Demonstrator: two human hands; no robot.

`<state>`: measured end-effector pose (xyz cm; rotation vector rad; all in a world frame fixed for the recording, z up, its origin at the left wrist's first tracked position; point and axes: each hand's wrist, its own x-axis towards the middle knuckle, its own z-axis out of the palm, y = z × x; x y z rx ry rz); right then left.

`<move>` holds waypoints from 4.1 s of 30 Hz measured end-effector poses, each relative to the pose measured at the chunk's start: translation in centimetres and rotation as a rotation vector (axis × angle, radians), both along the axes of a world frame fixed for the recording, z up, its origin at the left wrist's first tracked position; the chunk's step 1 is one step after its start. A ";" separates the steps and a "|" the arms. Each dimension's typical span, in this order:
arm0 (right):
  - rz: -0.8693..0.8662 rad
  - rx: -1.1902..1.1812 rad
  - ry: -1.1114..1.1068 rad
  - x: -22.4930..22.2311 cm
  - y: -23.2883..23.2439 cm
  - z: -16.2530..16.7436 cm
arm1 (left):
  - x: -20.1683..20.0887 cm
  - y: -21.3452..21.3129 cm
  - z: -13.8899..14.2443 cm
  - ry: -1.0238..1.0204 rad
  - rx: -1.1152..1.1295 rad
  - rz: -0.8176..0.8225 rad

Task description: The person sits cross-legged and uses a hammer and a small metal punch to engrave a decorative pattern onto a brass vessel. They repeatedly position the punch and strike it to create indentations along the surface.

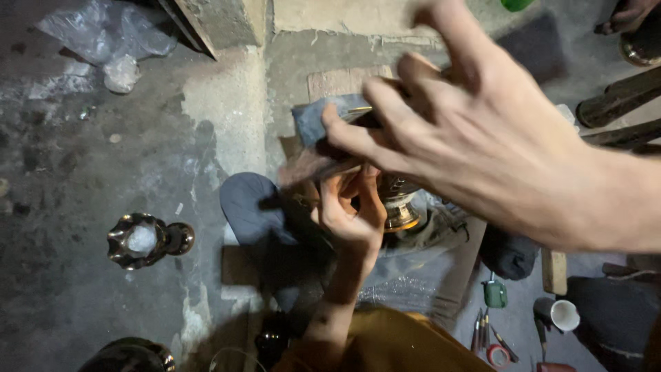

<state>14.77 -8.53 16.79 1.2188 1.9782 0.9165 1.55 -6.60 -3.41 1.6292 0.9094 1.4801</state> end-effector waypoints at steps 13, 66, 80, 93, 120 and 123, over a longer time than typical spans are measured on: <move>0.212 0.128 0.370 0.5 -1.0 -2.3 | 0.5 0.2 -3.4 -0.036 0.120 0.085; 0.261 0.263 0.163 0.6 -4.6 -1.2 | 0.8 0.3 -3.2 -0.021 0.136 0.019; -0.029 0.227 0.268 5.6 -4.5 0.9 | -1.0 0.6 1.1 -0.286 -0.124 -0.253; 0.132 0.145 0.414 5.5 -1.6 1.7 | -1.1 -0.1 1.5 -0.165 -0.161 -0.137; 0.103 0.093 0.149 3.3 2.1 1.6 | -1.1 1.2 2.0 -0.070 -0.078 -0.171; -0.005 0.025 0.146 4.5 2.0 1.8 | -1.2 1.4 2.8 -0.094 -0.137 -0.271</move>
